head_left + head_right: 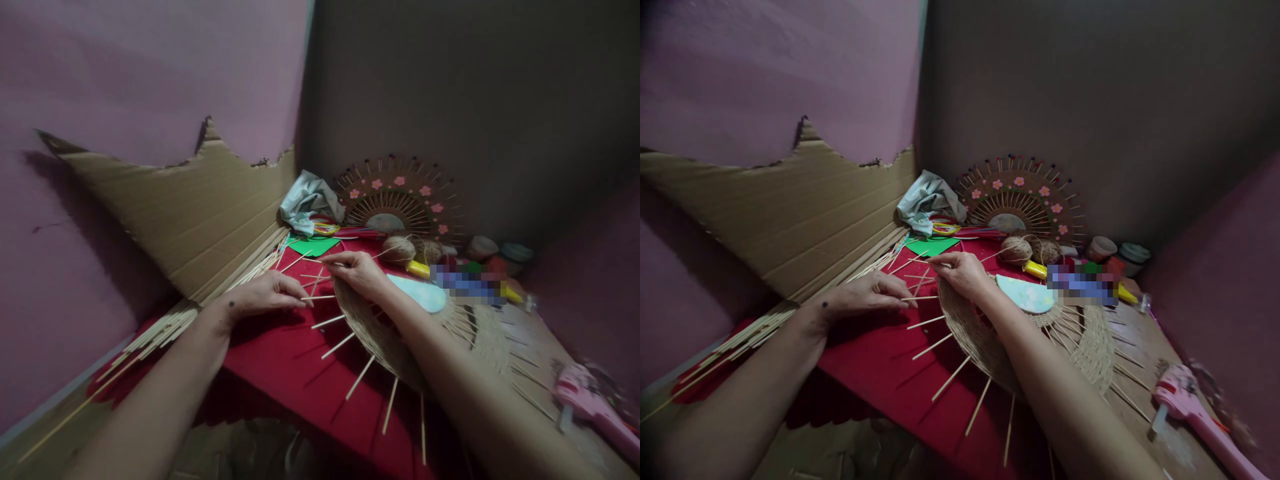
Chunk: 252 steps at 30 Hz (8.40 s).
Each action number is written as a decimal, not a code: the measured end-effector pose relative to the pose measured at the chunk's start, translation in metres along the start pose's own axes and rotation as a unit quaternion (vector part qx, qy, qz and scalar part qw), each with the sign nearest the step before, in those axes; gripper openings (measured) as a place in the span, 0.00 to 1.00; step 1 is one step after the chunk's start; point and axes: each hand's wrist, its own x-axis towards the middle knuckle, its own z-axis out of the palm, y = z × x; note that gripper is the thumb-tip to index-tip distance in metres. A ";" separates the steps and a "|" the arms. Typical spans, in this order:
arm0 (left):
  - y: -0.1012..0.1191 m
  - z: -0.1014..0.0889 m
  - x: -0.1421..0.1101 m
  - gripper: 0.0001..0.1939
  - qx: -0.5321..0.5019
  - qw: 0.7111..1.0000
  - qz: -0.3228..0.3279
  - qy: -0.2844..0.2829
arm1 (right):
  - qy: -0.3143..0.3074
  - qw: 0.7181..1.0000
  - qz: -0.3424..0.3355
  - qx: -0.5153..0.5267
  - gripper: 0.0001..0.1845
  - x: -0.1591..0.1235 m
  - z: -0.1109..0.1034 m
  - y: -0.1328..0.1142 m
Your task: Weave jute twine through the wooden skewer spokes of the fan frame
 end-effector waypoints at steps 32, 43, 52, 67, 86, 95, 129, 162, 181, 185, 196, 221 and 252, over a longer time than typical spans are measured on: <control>-0.006 0.002 0.007 0.14 0.242 0.913 0.207 0.257 | -0.126 0.987 -0.052 -0.080 0.15 -0.022 0.031 -0.001; -0.005 0.016 0.022 0.11 0.296 0.882 0.205 0.305 | -0.176 0.969 0.057 0.162 0.14 -0.027 0.032 -0.008; -0.012 0.007 0.010 0.11 0.158 0.910 0.012 0.382 | -0.103 0.988 0.045 0.110 0.15 -0.022 0.032 0.000; -0.021 0.015 0.020 0.13 0.224 0.964 -0.023 0.138 | -0.048 0.994 0.012 0.101 0.13 -0.033 0.010 -0.007; -0.026 0.016 0.024 0.07 0.322 0.922 -0.011 0.216 | 0.016 0.959 0.186 0.213 0.14 -0.126 -0.005 -0.030; -0.027 0.014 0.024 0.07 0.280 0.933 0.038 0.221 | -0.034 0.959 0.177 0.218 0.13 -0.138 0.009 -0.031; 0.021 0.061 -0.016 0.08 0.210 0.967 0.106 0.097 | -0.083 0.936 0.110 0.324 0.10 -0.148 0.006 -0.038; 0.037 0.070 -0.043 0.16 0.300 0.953 0.042 0.027 | -0.189 0.963 -0.189 0.038 0.08 -0.150 0.028 -0.059; 0.039 0.067 -0.032 0.12 0.351 0.932 0.089 0.030 | -0.208 0.954 -0.216 0.003 0.11 -0.155 0.031 -0.056; 0.053 0.071 -0.029 0.07 0.369 0.925 0.088 0.016 | -0.209 0.951 -0.230 0.001 0.11 -0.155 0.031 -0.054; 0.070 0.076 -0.012 0.15 0.380 0.918 -0.093 -0.072 | -0.188 0.947 -0.262 0.009 0.08 -0.155 0.030 -0.053; 0.062 0.075 -0.020 0.05 0.328 0.939 -0.107 -0.002 | -0.087 0.979 0.136 0.127 0.11 -0.141 -0.007 -0.032; 0.071 0.109 -0.029 0.11 0.233 0.957 0.172 -0.006 | -0.204 0.976 -0.069 -0.006 0.03 -0.185 -0.016 -0.047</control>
